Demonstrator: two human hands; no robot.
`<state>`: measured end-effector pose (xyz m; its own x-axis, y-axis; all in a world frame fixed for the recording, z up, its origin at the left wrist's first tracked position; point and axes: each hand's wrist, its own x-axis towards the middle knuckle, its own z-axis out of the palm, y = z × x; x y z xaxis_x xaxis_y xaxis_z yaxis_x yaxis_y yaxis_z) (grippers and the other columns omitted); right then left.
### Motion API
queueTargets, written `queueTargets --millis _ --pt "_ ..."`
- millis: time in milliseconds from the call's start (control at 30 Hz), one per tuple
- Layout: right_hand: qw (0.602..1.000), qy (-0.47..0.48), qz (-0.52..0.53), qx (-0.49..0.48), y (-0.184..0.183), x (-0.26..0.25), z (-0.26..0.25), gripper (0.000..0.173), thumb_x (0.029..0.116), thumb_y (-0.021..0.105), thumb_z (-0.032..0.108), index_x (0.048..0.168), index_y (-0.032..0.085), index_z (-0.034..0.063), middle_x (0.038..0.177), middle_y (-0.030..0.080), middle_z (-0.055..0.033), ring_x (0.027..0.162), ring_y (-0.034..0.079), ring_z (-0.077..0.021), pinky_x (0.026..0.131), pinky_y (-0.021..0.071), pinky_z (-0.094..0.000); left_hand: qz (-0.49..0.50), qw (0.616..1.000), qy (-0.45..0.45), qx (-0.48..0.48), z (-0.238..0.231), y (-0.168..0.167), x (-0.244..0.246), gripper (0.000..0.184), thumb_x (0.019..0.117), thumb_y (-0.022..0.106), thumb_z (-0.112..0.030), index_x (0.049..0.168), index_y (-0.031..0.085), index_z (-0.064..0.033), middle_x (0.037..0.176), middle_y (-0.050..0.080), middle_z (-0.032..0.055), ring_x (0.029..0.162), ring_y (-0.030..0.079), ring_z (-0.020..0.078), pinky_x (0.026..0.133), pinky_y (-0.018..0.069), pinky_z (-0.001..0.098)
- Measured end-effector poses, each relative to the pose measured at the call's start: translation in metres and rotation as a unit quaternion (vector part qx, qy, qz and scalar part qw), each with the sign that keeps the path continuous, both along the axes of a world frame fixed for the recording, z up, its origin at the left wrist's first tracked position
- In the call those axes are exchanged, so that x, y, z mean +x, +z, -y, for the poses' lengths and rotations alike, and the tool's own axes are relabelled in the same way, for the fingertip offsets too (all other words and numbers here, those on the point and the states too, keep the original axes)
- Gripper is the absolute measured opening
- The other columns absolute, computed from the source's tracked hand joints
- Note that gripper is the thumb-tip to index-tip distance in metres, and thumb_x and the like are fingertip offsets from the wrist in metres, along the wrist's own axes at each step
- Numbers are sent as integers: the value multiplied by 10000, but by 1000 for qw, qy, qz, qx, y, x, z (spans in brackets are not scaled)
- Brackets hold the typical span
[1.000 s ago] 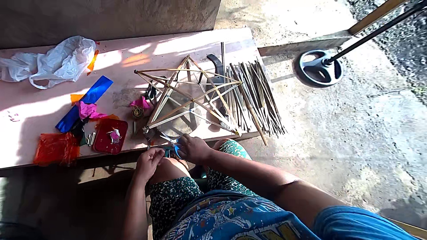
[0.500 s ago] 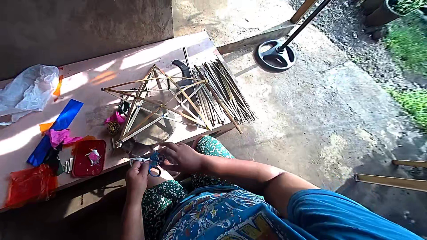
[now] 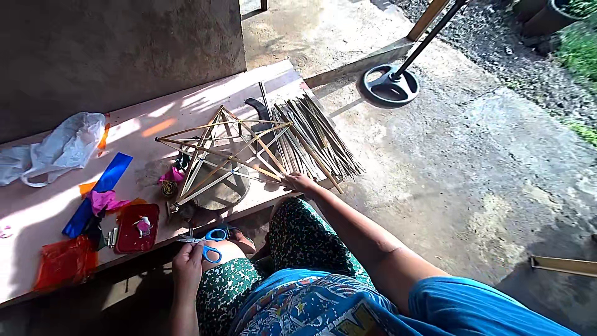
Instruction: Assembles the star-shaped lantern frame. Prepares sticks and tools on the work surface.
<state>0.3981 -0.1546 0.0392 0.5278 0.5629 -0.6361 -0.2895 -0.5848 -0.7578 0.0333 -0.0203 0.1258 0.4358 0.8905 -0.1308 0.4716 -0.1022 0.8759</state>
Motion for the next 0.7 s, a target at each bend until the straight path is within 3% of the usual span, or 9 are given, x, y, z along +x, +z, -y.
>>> queueTargets --millis 67,333,400,500,567,633,700 --pt "999 -20 -21 20 4 -6 2 448 1127 388 331 1372 534 -15 1250 637 -199 1012 676 -240 847 548 -375 7 1000 5 -4 0 0 -2 165 1009 568 -53 888 673 -9 751 674 -32 602 605 -28 573 511 145" --pt "999 -24 -37 32 2 -4 6 418 1116 436 316 1348 546 -13 1172 661 -163 918 667 -181 801 543 -327 16 1000 25 -1 -2 2 -7 171 1009 558 -41 886 672 -9 743 676 -31 579 597 -31 556 507 140" --pt "997 -29 -57 33 -7 0 4 444 1104 465 353 1357 537 -5 1149 683 -158 911 684 -192 792 553 -339 17 999 31 3 -3 1 -9 167 1009 566 -46 882 669 -11 732 670 -36 568 592 -28 547 506 142" --pt "990 -8 -137 45 -11 9 0 529 1105 404 446 1415 490 27 1163 690 -149 928 703 -210 798 568 -343 14 999 35 9 -5 0 -11 167 1008 574 -58 877 668 -15 727 666 -34 570 590 -26 550 505 147" --pt "983 5 -174 48 -12 14 -4 546 1094 385 502 1389 522 63 1106 706 -105 857 694 -162 757 559 -304 19 999 38 11 -5 0 -11 166 1005 574 -51 871 665 -16 731 667 -37 577 588 -32 555 501 139" --pt "984 14 -171 44 -12 15 -10 507 1083 427 500 1310 573 70 959 716 -51 699 637 -92 661 526 -255 25 999 42 14 -7 3 -12 167 1006 572 -41 874 668 -8 742 671 -33 587 599 -29 565 509 140" --pt "986 35 -154 48 -7 12 -16 461 1076 476 465 1245 594 53 892 700 -20 623 577 -52 607 490 -228 28 998 49 20 -9 6 -14 169 1002 566 -35 869 667 -8 728 665 -39 579 592 -32 559 505 138"
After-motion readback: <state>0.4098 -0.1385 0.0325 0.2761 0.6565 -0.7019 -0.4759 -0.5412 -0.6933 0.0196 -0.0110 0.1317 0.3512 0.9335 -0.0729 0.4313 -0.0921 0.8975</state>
